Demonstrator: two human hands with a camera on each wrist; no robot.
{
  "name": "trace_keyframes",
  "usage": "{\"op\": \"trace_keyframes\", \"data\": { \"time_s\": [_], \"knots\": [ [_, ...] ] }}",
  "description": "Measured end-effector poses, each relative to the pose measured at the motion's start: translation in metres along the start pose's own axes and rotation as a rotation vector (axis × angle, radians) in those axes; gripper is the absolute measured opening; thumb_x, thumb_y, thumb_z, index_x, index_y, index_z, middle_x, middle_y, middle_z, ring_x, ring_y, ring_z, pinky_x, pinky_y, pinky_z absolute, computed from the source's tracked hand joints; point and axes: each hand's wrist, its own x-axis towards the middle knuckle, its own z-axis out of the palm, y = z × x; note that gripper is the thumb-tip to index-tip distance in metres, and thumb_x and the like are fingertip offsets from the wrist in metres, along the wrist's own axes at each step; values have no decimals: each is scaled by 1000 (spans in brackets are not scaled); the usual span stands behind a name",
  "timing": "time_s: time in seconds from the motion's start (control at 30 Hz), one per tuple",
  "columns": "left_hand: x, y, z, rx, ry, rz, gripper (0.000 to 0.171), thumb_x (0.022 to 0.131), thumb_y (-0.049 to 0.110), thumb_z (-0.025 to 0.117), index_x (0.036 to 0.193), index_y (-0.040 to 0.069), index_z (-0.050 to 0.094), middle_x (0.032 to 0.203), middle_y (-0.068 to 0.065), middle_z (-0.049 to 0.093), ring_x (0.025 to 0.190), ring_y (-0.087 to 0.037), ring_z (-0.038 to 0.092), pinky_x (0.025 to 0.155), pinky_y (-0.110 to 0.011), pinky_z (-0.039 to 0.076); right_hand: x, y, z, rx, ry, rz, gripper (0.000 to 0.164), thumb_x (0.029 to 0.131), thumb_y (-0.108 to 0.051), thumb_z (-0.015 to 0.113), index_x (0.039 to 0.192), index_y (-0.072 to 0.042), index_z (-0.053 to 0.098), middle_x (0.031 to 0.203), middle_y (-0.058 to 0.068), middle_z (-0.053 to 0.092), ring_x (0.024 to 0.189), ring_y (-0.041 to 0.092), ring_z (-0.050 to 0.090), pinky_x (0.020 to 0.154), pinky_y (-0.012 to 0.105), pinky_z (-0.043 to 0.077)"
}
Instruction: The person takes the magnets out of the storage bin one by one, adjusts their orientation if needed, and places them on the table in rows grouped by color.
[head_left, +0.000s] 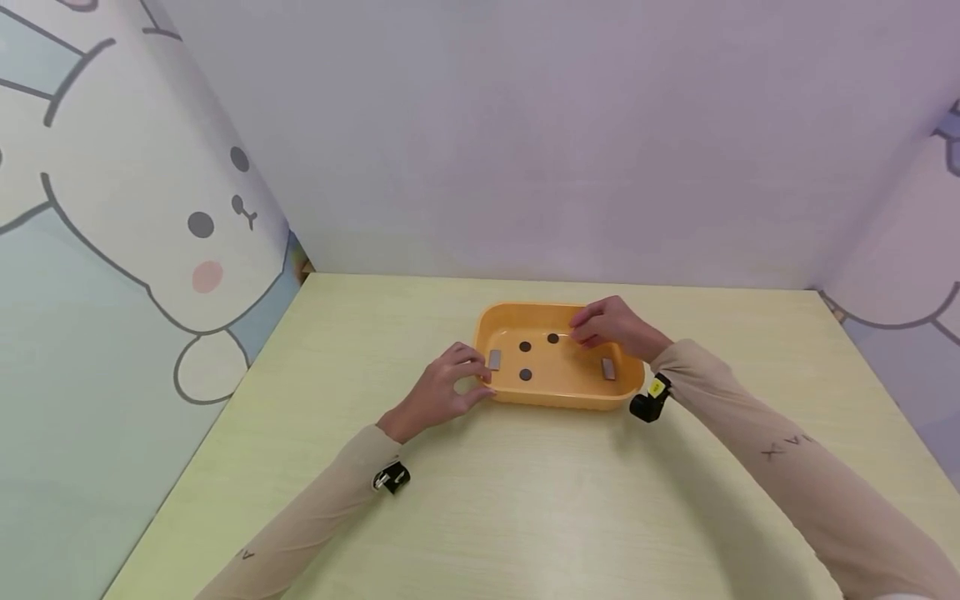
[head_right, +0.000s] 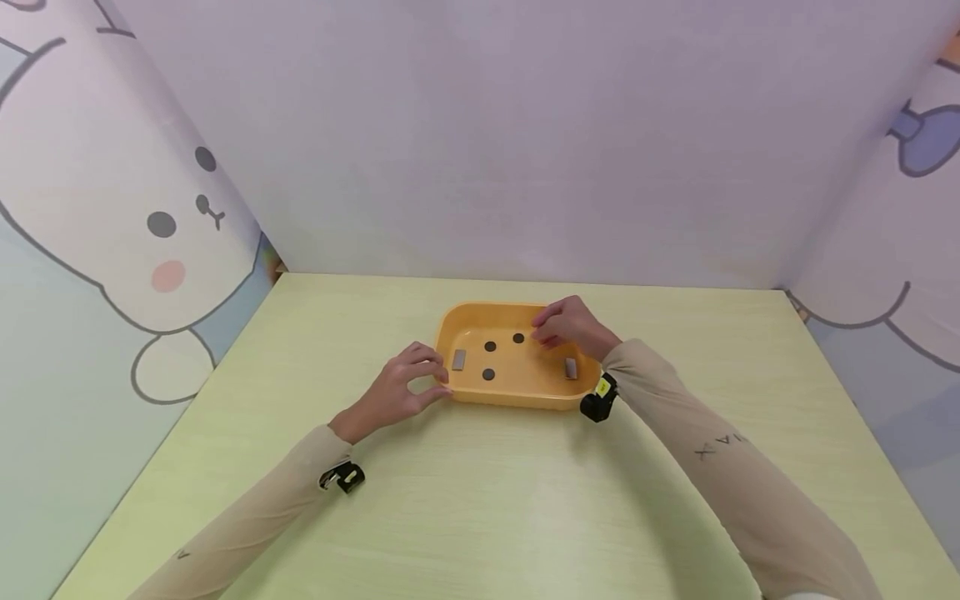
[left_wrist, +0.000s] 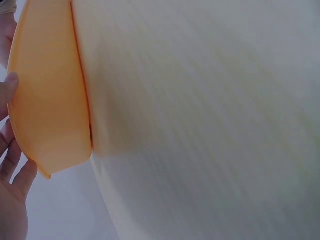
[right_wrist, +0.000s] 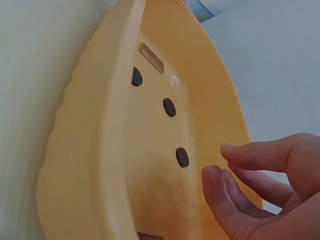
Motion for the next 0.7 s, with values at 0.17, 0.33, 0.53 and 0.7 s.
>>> {"op": "trace_keyframes", "data": {
  "time_s": [0.17, 0.33, 0.53, 0.7],
  "knots": [
    [-1, 0, 0, 1, 9, 13, 17, 77, 21, 80, 84, 11, 68, 94, 0, 60, 96, -15, 51, 83, -30, 47, 4, 1, 7, -17, 1, -17, 30, 85, 3, 65, 110, 17, 58, 103, 26, 64, 89, 35, 64, 80, 42, 53],
    [-1, 0, -1, 2, 24, 33, 18, 75, 19, 81, 83, 10, 67, 94, -1, 60, 95, -16, 52, 82, -31, 47, 8, 0, 12, -30, 9, -17, 28, 85, 3, 65, 108, 17, 59, 103, 24, 64, 86, 35, 65, 77, 40, 53],
    [0, 0, -1, -1, 10, 21, 18, 77, 21, 80, 84, 11, 67, 94, 1, 60, 96, -14, 51, 83, -30, 47, 10, 1, 17, -44, 13, -31, 26, 85, 4, 63, 107, 17, 60, 101, 25, 65, 84, 33, 65, 77, 40, 54],
    [0, 0, -1, 2, 4, 13, 17, 77, 21, 80, 84, 12, 67, 94, 1, 60, 96, -14, 51, 83, -30, 47, 10, -1, 24, -57, 20, -46, 26, 85, 4, 62, 107, 17, 60, 100, 26, 66, 86, 35, 66, 76, 38, 54]
  ]
}}
